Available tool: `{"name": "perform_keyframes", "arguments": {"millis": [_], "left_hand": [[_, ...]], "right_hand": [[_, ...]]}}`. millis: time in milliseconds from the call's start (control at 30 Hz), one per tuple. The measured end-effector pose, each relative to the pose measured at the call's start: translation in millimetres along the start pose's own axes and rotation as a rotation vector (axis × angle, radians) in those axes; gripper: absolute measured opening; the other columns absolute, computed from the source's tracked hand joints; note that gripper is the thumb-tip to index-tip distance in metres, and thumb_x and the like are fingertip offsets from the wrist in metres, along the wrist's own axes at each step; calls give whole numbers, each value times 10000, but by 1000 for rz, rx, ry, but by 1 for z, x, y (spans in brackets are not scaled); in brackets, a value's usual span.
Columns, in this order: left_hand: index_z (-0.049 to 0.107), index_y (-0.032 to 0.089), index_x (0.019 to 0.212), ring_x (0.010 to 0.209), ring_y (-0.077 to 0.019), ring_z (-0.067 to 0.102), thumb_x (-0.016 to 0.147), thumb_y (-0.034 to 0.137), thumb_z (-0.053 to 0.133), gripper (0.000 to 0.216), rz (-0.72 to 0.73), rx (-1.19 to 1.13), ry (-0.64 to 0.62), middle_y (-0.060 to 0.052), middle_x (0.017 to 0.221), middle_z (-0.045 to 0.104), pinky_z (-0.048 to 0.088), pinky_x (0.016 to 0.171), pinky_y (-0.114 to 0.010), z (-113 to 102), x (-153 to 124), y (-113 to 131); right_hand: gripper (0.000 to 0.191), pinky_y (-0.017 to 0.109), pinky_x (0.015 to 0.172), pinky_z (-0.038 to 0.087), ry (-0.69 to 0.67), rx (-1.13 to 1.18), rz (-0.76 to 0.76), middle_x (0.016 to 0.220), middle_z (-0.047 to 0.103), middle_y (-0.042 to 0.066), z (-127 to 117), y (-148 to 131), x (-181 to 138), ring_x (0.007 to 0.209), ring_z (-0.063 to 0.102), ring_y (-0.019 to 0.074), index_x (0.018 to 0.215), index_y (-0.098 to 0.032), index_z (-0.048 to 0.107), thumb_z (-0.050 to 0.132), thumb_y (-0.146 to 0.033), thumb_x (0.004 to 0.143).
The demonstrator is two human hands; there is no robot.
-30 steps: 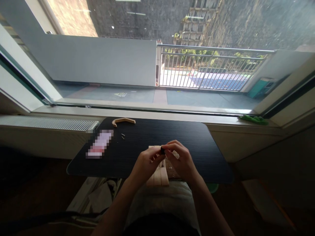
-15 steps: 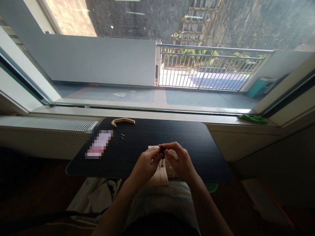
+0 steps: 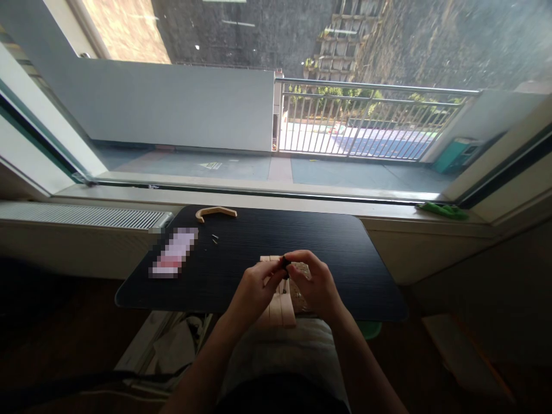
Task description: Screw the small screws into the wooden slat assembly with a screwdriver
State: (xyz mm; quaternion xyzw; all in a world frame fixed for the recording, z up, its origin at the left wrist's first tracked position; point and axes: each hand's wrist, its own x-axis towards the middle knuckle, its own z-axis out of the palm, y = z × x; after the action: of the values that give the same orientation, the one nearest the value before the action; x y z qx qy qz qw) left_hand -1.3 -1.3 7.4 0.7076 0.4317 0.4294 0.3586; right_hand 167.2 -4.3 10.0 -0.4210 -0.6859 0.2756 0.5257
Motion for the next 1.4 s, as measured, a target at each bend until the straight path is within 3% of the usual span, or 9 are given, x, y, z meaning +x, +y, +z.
{"name": "perform_keyframes", "arguments": {"millis": [433, 600, 833, 967, 1100, 1300, 1400], "left_hand": [[667, 211, 1069, 779, -189, 702, 933, 405, 599, 246, -27, -47, 13, -48, 910, 752, 519, 677, -266, 2, -1, -1], [548, 219, 885, 701, -161, 658, 907, 429, 615, 221, -67, 17, 77, -21, 858, 721, 489, 624, -257, 4, -5, -5], [441, 226, 759, 795, -170, 601, 932, 449, 561, 307, 10, 65, 93, -44, 925, 632, 498, 696, -293, 3, -4, -5], [491, 213, 741, 866, -186, 599, 936, 418, 557, 290, 83, 99, 92, -62, 949, 586, 515, 765, -321, 1, -3, -4], [557, 200, 903, 752, -142, 606, 894, 421, 634, 234, 68, 55, 134, -60, 1029, 589, 529, 699, -296, 3, -3, -6], [591, 205, 995, 663, -150, 635, 864, 485, 669, 319, -39, -7, 75, -9, 828, 674, 505, 618, -262, 4, -3, -7], [640, 206, 992, 644, -146, 634, 868, 432, 668, 260, -32, -20, 46, -1, 780, 691, 481, 597, -244, 2, -2, -8]], "right_hand": [[158, 346, 799, 569, 22, 14, 8, 956, 716, 34, -2, -2, 0, 889, 688, 199, 970, -260, 703, 647, -175, 849], [151, 348, 802, 565, 30, 15, 19, 950, 718, 30, 0, -3, 1, 890, 690, 201, 947, -263, 713, 655, -175, 840], [168, 355, 801, 562, 18, 6, 23, 957, 723, 37, 1, -3, 1, 882, 684, 201, 966, -264, 719, 654, -179, 838], [172, 349, 790, 559, 15, 7, 6, 947, 727, 35, 1, -4, 2, 866, 684, 199, 952, -266, 724, 652, -168, 830], [220, 349, 792, 552, -17, -23, -8, 948, 727, 29, 1, -4, 3, 874, 674, 199, 981, -284, 732, 650, -143, 834], [240, 362, 812, 545, -64, -44, -37, 938, 728, 28, 0, -4, 5, 916, 667, 209, 1012, -287, 735, 653, -126, 853], [244, 362, 812, 540, -74, -35, -51, 925, 725, 23, 0, -5, 6, 916, 659, 208, 1006, -288, 736, 653, -116, 855]]}}
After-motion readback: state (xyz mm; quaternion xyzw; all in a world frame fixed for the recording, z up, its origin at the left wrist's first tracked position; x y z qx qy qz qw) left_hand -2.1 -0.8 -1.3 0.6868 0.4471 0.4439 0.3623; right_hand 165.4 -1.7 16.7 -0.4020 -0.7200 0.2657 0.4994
